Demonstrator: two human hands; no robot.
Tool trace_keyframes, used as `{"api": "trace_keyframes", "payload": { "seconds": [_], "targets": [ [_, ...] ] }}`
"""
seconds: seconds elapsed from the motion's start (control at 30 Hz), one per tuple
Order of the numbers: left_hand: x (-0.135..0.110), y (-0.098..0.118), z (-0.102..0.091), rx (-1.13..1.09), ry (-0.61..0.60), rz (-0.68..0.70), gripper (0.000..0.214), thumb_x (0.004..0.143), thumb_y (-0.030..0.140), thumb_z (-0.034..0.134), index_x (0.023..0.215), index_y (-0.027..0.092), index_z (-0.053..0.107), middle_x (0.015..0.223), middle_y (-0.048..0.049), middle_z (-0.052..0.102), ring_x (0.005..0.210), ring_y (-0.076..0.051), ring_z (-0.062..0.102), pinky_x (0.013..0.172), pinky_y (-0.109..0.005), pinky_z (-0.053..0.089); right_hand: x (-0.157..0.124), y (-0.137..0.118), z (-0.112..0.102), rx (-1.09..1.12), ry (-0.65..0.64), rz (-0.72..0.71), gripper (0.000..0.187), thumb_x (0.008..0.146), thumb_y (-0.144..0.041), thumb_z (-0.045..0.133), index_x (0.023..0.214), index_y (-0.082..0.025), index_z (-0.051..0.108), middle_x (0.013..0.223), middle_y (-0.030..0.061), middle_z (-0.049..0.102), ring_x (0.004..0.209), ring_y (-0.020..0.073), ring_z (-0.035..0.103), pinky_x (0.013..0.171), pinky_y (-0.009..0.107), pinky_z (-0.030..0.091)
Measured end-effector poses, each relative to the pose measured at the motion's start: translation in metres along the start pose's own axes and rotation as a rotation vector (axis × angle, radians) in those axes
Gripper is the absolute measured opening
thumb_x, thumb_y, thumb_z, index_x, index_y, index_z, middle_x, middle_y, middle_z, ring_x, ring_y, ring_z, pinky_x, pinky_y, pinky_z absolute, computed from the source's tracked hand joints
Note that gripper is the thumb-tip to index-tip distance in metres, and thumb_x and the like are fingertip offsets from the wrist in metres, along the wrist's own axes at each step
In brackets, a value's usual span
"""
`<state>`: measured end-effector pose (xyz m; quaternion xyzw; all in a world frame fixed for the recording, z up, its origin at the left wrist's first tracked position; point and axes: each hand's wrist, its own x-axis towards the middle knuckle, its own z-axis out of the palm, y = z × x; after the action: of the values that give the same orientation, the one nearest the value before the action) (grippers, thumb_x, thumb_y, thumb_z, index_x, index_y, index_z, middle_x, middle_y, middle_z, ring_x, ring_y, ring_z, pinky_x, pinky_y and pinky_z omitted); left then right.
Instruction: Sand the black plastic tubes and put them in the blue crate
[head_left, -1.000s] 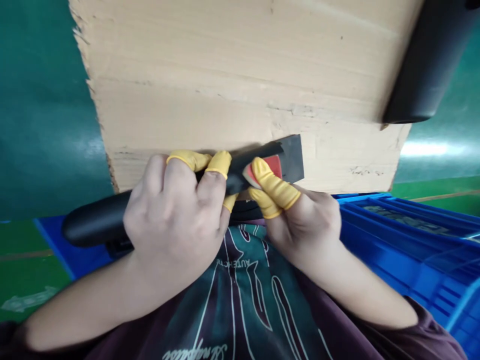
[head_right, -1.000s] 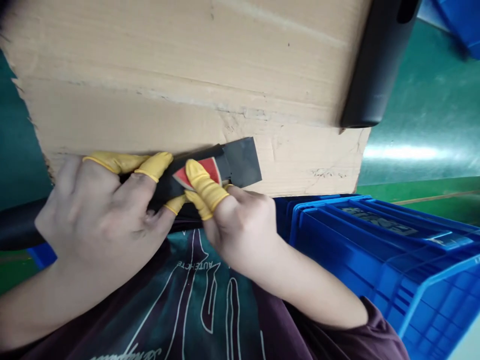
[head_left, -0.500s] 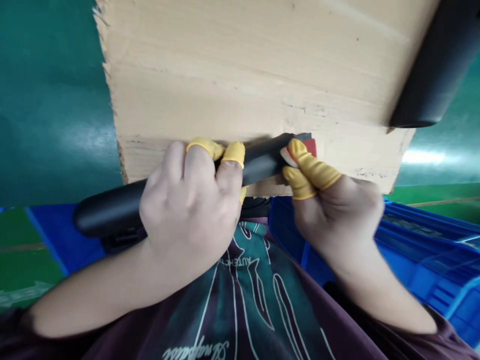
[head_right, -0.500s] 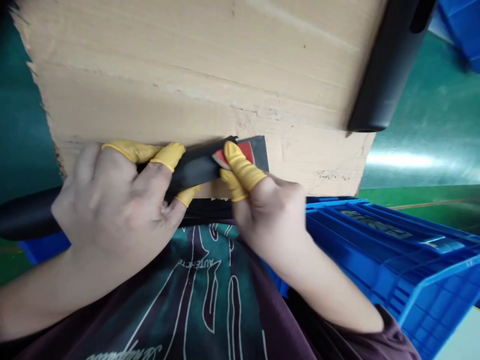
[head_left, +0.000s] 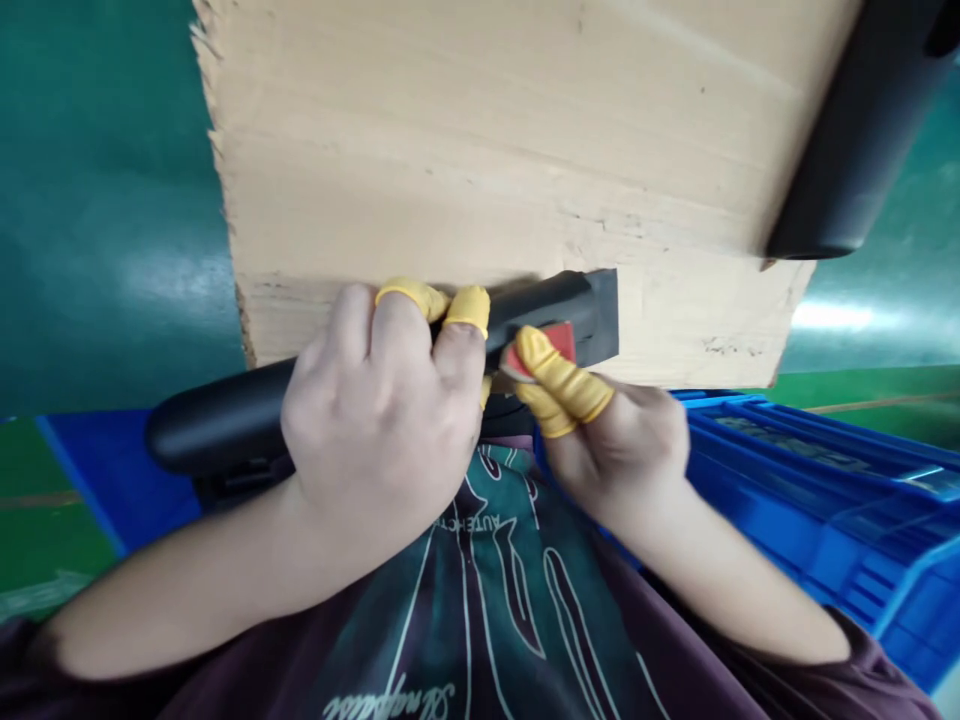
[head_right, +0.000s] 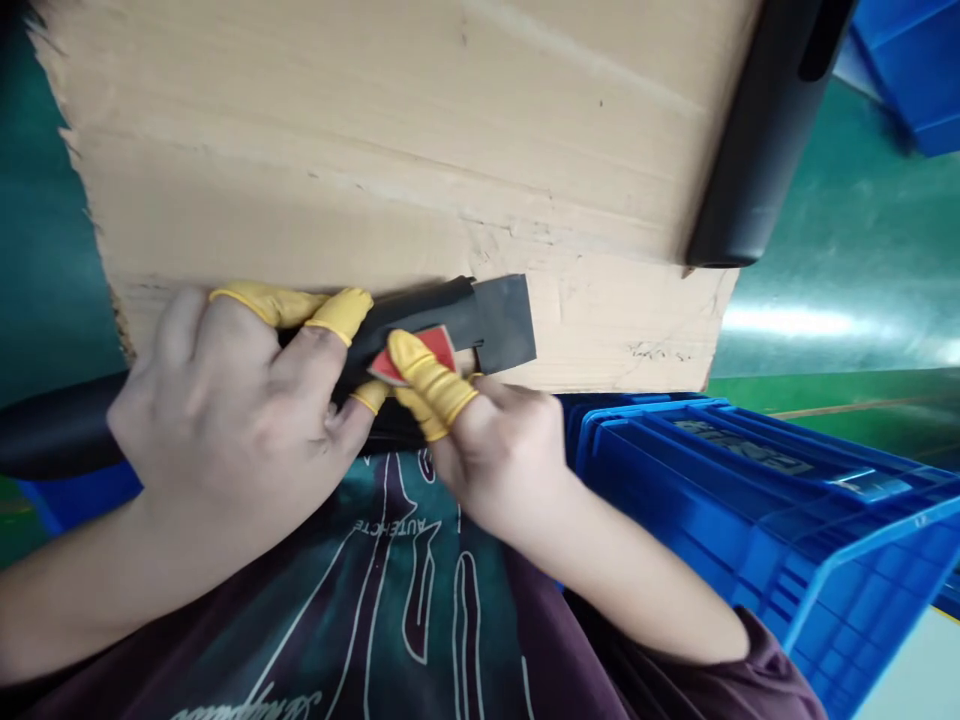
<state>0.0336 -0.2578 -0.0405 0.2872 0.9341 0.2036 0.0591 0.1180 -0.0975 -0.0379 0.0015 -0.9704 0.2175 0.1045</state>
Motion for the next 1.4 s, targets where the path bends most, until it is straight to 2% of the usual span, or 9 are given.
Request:
{"api": "trace_keyframes", "payload": {
  "seconds": [0.1, 0.27, 0.43, 0.6, 0.9, 1.0, 1.1, 1.3, 1.4],
  "targets": [
    [0.002, 0.001, -0.001, -0.003, -0.030, 0.000, 0.012, 0.082, 0.026, 0.062, 0.073, 0.024, 0.055, 0.071, -0.0035, 0.041, 0.076, -0.023, 0.054, 0.061, -0.035, 0.039, 0.000, 0.002, 0.001, 0.016, 0.061, 0.062, 0.039, 0.093, -0.018, 0.060, 0.130, -0.028, 0.069, 0.093, 0.0031, 0.081, 0.070, 0.0195, 0.076, 0.063, 0.028, 0.062],
    [0.001, 0.000, -0.002, 0.029, -0.025, -0.002, 0.009, 0.080, 0.025, 0.062, 0.074, 0.024, 0.057, 0.071, -0.0041, 0.042, 0.079, -0.024, 0.054, 0.060, -0.035, 0.039, 0.001, -0.001, 0.007, 0.024, 0.048, 0.023, 0.039, 0.093, -0.021, 0.061, 0.131, -0.024, 0.067, 0.070, 0.0015, 0.076, 0.048, 0.0166, 0.067, 0.045, 0.026, 0.055],
    [-0.003, -0.002, 0.002, 0.138, 0.093, 0.057, 0.005, 0.080, 0.025, 0.059, 0.076, 0.025, 0.056, 0.072, -0.0032, 0.041, 0.073, -0.022, 0.050, 0.059, -0.036, 0.031, -0.003, 0.006, 0.009, 0.065, 0.054, 0.140, 0.039, 0.096, -0.026, 0.057, 0.134, -0.030, 0.066, 0.101, 0.0054, 0.081, 0.079, 0.0215, 0.078, 0.069, 0.031, 0.065],
    [-0.007, -0.004, 0.002, 0.163, 0.040, 0.073, 0.002, 0.080, 0.026, 0.060, 0.082, 0.025, 0.060, 0.076, -0.0046, 0.043, 0.078, -0.025, 0.052, 0.061, -0.037, 0.033, -0.010, 0.013, 0.012, 0.049, 0.017, 0.056, 0.032, 0.095, -0.031, 0.059, 0.123, -0.028, 0.073, 0.070, 0.0025, 0.076, 0.057, 0.0180, 0.072, 0.054, 0.027, 0.061],
    [-0.007, -0.005, 0.000, 0.318, 0.043, 0.156, 0.008, 0.081, 0.031, 0.062, 0.087, 0.025, 0.063, 0.076, -0.0067, 0.049, 0.077, -0.027, 0.053, 0.055, -0.037, 0.029, 0.001, 0.015, 0.016, 0.129, 0.089, -0.028, 0.025, 0.097, -0.028, 0.057, 0.105, -0.017, 0.079, 0.066, 0.0027, 0.075, 0.050, 0.0140, 0.067, 0.048, 0.023, 0.058],
    [-0.007, -0.005, 0.000, 0.341, 0.067, 0.157, 0.011, 0.084, 0.034, 0.061, 0.089, 0.025, 0.065, 0.076, -0.0075, 0.050, 0.077, -0.028, 0.053, 0.054, -0.037, 0.028, -0.002, 0.041, 0.003, 0.084, 0.203, 0.129, 0.028, 0.096, -0.030, 0.062, 0.121, -0.025, 0.074, 0.096, 0.0047, 0.081, 0.079, 0.0208, 0.079, 0.066, 0.029, 0.065],
    [-0.006, -0.004, -0.001, 0.343, 0.056, 0.136, 0.016, 0.086, 0.038, 0.061, 0.093, 0.026, 0.067, 0.077, -0.0089, 0.052, 0.078, -0.029, 0.054, 0.053, -0.038, 0.030, -0.004, 0.062, -0.006, 0.163, 0.392, 0.298, 0.031, 0.099, -0.036, 0.057, 0.126, -0.027, 0.071, 0.107, 0.0060, 0.080, 0.097, 0.0249, 0.078, 0.077, 0.035, 0.067],
    [0.003, -0.002, -0.004, 0.300, 0.013, 0.067, 0.036, 0.083, 0.052, 0.067, 0.107, 0.025, 0.071, 0.084, -0.0110, 0.062, 0.088, -0.032, 0.059, 0.053, -0.038, 0.031, -0.007, 0.071, 0.005, 0.518, 0.626, 0.267, 0.026, 0.087, -0.037, 0.075, 0.110, -0.024, 0.077, 0.103, 0.0088, 0.081, 0.080, 0.0251, 0.080, 0.065, 0.036, 0.067],
    [0.007, -0.003, -0.007, 0.297, -0.040, 0.008, 0.049, 0.082, 0.061, 0.065, 0.114, 0.024, 0.071, 0.092, -0.0109, 0.066, 0.095, -0.033, 0.061, 0.056, -0.038, 0.036, -0.010, 0.072, 0.011, 0.583, 0.631, 0.275, 0.026, 0.088, -0.037, 0.074, 0.112, -0.027, 0.077, 0.104, 0.0074, 0.081, 0.082, 0.0241, 0.080, 0.069, 0.035, 0.067]
  ]
}}
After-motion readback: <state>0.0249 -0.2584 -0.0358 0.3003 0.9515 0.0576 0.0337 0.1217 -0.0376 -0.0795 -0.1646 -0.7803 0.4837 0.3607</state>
